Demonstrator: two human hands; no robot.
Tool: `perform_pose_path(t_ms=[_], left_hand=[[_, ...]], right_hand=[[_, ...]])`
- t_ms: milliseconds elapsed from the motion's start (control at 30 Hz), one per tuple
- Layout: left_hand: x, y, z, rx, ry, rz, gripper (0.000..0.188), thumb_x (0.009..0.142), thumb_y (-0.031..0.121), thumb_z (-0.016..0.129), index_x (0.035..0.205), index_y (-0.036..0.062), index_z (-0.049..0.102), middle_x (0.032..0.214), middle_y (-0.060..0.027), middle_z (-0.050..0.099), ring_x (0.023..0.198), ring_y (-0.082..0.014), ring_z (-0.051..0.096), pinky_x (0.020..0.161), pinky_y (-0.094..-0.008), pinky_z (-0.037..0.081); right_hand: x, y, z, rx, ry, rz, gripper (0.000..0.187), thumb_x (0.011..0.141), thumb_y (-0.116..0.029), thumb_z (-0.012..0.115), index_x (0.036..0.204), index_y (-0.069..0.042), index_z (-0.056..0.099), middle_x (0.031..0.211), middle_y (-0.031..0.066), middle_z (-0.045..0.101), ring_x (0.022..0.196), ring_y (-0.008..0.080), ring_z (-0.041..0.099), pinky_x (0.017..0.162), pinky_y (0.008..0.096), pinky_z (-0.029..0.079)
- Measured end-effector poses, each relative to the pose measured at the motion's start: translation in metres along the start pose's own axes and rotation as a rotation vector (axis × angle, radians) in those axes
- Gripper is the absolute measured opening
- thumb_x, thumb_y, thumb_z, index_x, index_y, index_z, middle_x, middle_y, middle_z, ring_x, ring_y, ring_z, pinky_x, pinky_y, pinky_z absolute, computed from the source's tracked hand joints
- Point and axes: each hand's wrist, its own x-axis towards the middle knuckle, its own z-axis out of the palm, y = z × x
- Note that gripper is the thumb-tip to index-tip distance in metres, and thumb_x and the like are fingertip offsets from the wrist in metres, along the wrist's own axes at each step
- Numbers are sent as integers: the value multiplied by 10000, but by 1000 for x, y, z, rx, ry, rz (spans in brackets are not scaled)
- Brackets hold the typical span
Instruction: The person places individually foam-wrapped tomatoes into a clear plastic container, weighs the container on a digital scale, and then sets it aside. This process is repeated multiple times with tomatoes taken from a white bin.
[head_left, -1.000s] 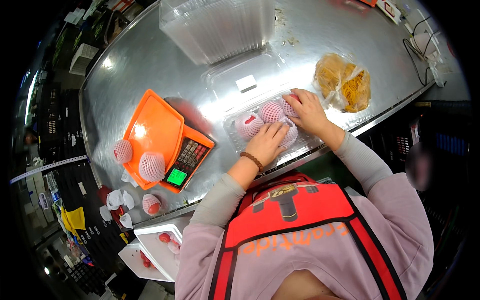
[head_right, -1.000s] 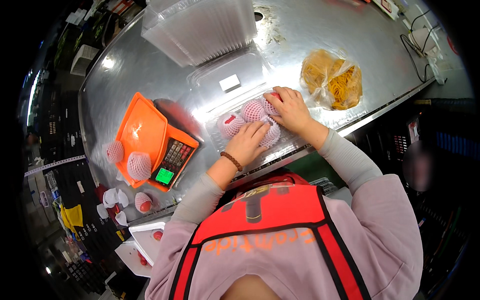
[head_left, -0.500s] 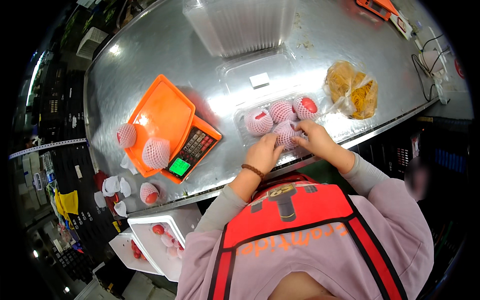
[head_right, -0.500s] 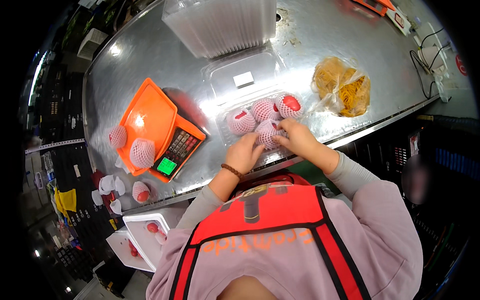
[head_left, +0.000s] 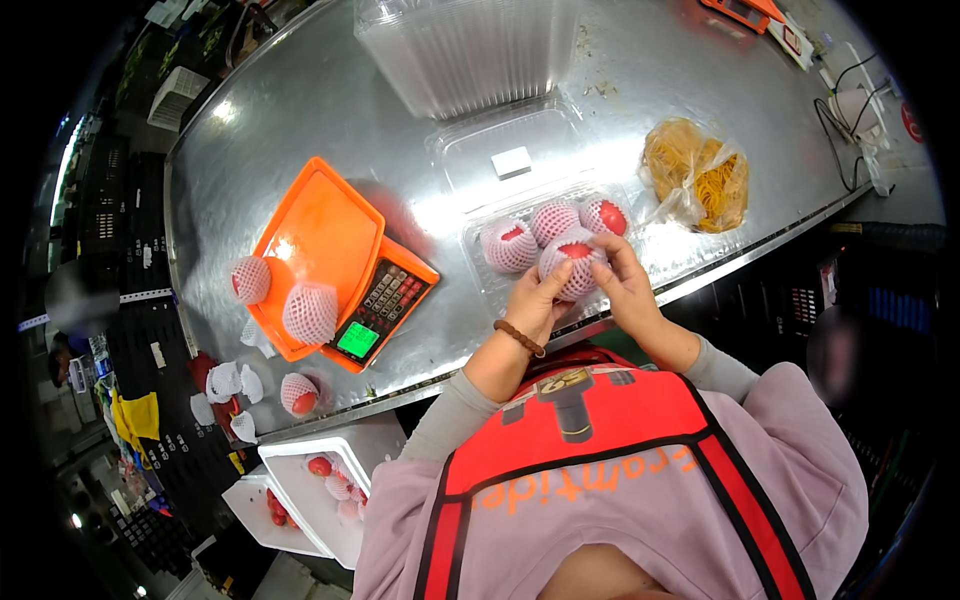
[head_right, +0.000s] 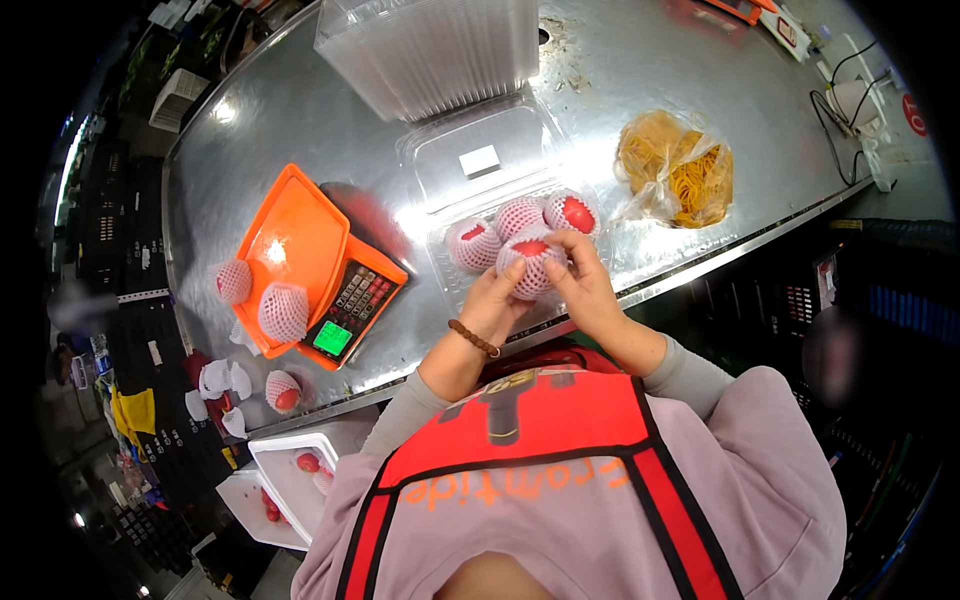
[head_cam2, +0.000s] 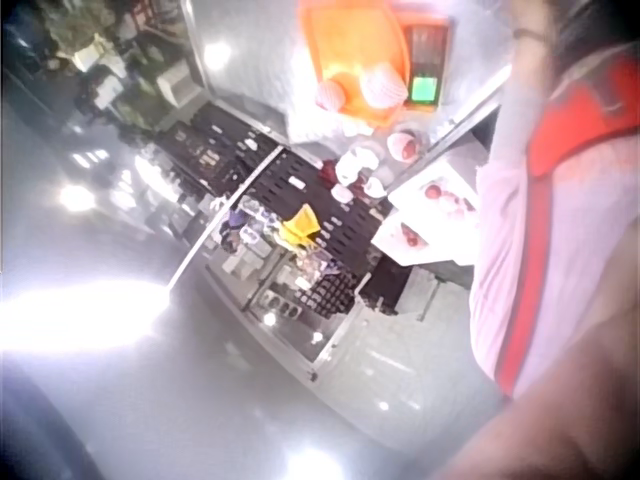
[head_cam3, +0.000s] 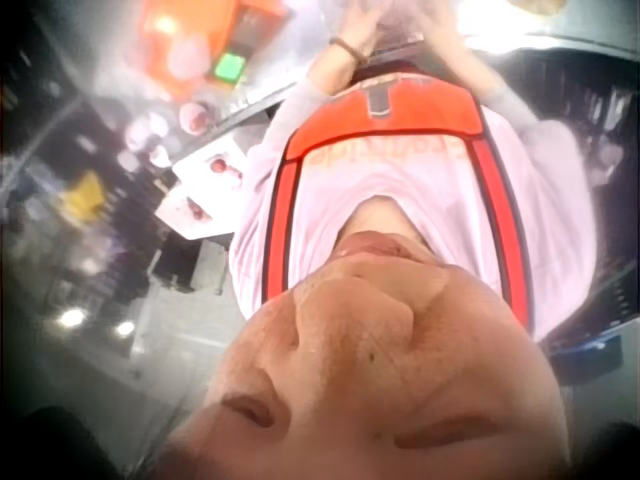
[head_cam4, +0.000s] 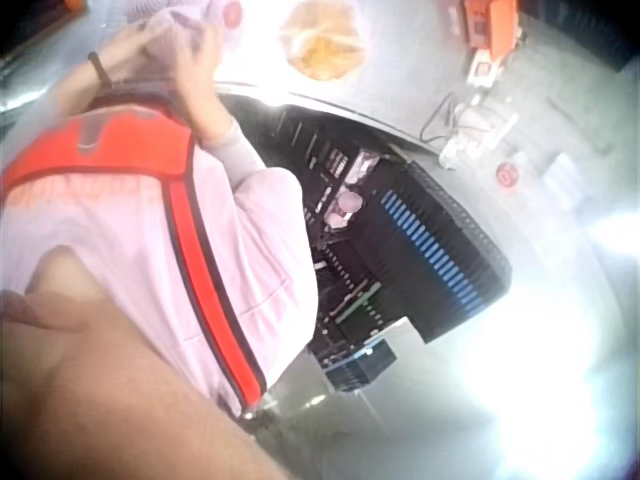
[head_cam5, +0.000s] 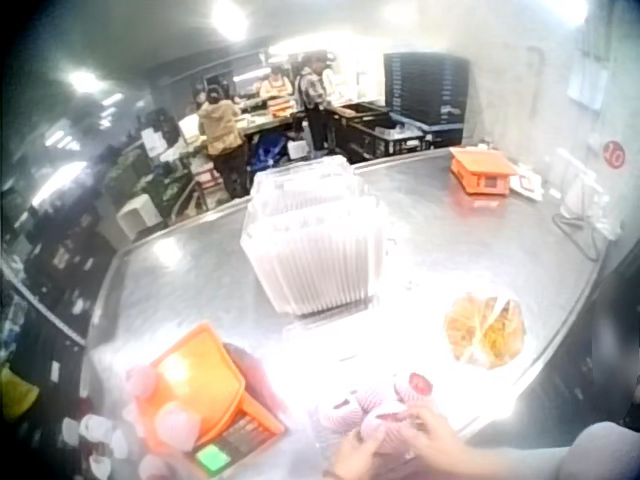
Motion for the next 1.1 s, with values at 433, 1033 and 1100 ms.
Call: perform_pose_path(t_ms=[433, 1033, 1100], left_hand=[[-1, 0, -19, -321, -281, 70, 469, 854, 220, 654, 1242, 30, 472, 1166, -67, 580, 1080, -188, 567, 953, -342, 460], [7, 10, -34, 1099, 106, 233, 531, 734, 407, 723, 1025, -22, 611, 977, -239, 642, 917, -364, 621, 825, -410, 476], [-2, 27, -33, 1285, 100, 162, 484, 761, 407, 691, 980, -21, 632, 944, -241, 644, 891, -361, 626, 802, -411, 481]], right_hand=[[5, 29, -5, 366, -40, 523, 87, 879, -106, 588, 925, -33, 571, 769, 12, 567, 653, 92, 508, 586, 225, 408], [13, 17, 10, -697, -395, -100, 776, 662, -301, 783, 1312, -72, 428, 1099, 239, 582, 987, 396, 584, 815, 425, 482], [20, -1, 22, -863, -454, -92, 737, 678, -354, 762, 1285, -76, 450, 1014, 226, 616, 911, 395, 608, 763, 433, 492]])
